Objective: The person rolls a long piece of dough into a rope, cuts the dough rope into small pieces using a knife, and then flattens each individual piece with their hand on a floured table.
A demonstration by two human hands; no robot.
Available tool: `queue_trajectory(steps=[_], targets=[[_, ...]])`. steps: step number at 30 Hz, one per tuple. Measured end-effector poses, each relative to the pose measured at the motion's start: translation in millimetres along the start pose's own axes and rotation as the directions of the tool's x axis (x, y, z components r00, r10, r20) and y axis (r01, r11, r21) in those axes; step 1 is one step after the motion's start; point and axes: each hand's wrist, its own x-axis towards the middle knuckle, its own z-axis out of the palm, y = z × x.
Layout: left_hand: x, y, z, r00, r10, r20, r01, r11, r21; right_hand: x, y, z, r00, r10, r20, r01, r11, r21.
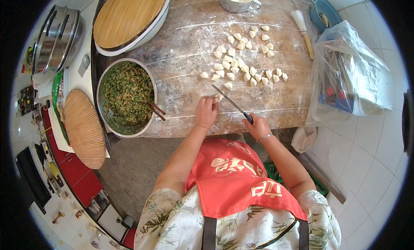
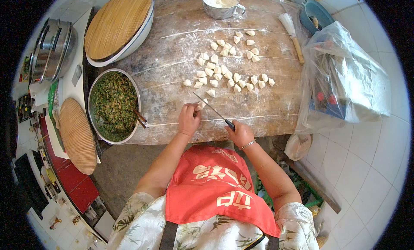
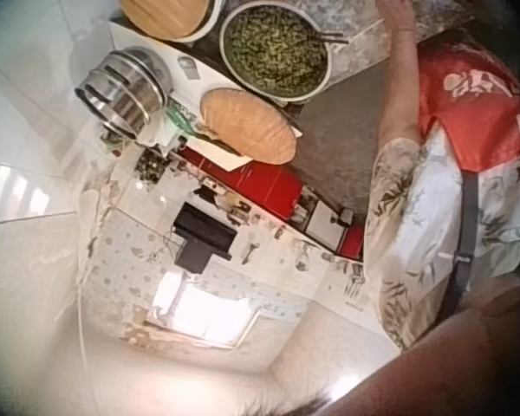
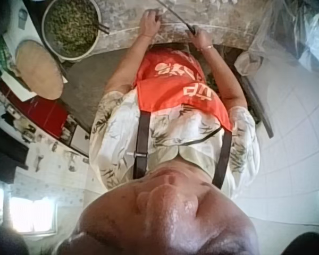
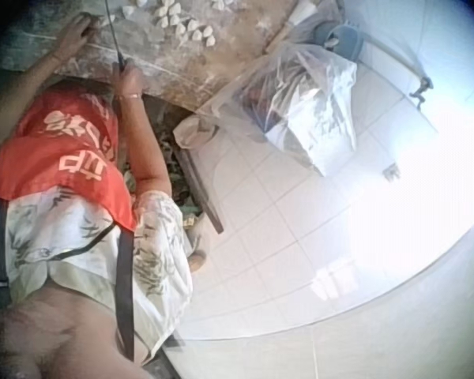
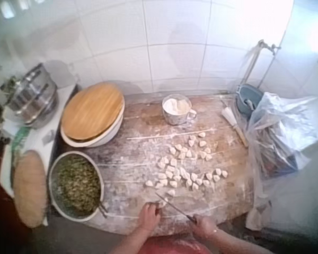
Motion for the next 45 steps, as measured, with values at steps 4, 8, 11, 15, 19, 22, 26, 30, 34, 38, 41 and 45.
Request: queue_trajectory(steps=[4, 8, 11, 15, 19, 22, 26, 30, 34, 38, 41, 45], targets=[[2.2, -2.8, -3.1, 0.999, -0.042, 0.007, 0.042, 0.999, 0.013, -3.8, -5.0, -1.1, 0.998, 0.055, 0.014, -0.055, 0.998, -0.01], [2.2, -8.5, -1.3, 0.999, -0.051, 0.016, 0.05, 0.999, 0.005, -7.2, -2.5, 6.0, 0.999, 0.033, 0.012, -0.033, 0.999, -0.013], [1.0, -10.5, -1.7, 0.999, -0.039, 0.023, 0.039, 0.999, 0.028, -7.4, -0.9, 10.7, 1.0, 0.018, 0.02, -0.017, 0.999, -0.048], [0.5, -8.7, -3.9, 0.999, 0.0, 0.037, -0.002, 0.998, 0.06, -7.4, -0.9, 12.6, 0.999, 0.018, 0.028, -0.015, 0.996, -0.089], [-1.2, -8.4, -3.0, 0.999, 0.051, 0.02, -0.052, 0.994, 0.095, -3.6, -0.5, 20.0, 0.997, 0.069, 0.026, -0.066, 0.992, -0.103], [-1.2, -7.4, -3.3, 0.999, 0.03, 0.027, -0.033, 0.989, 0.141, 8.7, -6.1, 34.6, 0.991, 0.125, 0.046, -0.118, 0.984, -0.13], [-1.3, -11.3, -2.7, 0.998, -0.07, 0.006, 0.069, 0.991, 0.117, 21.9, -7.8, 43.2, 0.994, 0.107, 0.029, -0.104, 0.99, -0.093], [-1.1, -17.9, -9.5, 0.991, -0.129, -0.04, 0.132, 0.988, 0.076, 20.2, -9.9, 26.9, 0.995, 0.096, 0.031, -0.098, 0.994, 0.041], [-0.8, -28.1, -7.7, 0.987, -0.154, -0.035, 0.156, 0.987, 0.05, 11.0, -9.2, 18.3, 1.0, -0.001, 0.027, 0.001, 1.0, 0.008], [0.7, -25.3, -10.3, 0.989, -0.142, -0.053, 0.146, 0.986, 0.086, 3.7, -12.5, 18.2, 0.996, -0.043, 0.074, 0.049, 0.995, -0.082], [1.2, -24.0, -9.6, 0.988, -0.129, -0.08, 0.135, 0.989, 0.069, 3.7, -11.2, 23.2, 0.996, -0.057, 0.076, 0.065, 0.992, -0.104], [1.9, -22.1, -11.4, 0.987, -0.153, -0.044, 0.157, 0.979, 0.127, 6.2, -12.0, 30.6, 0.999, -0.009, 0.044, 0.014, 0.994, -0.111]])
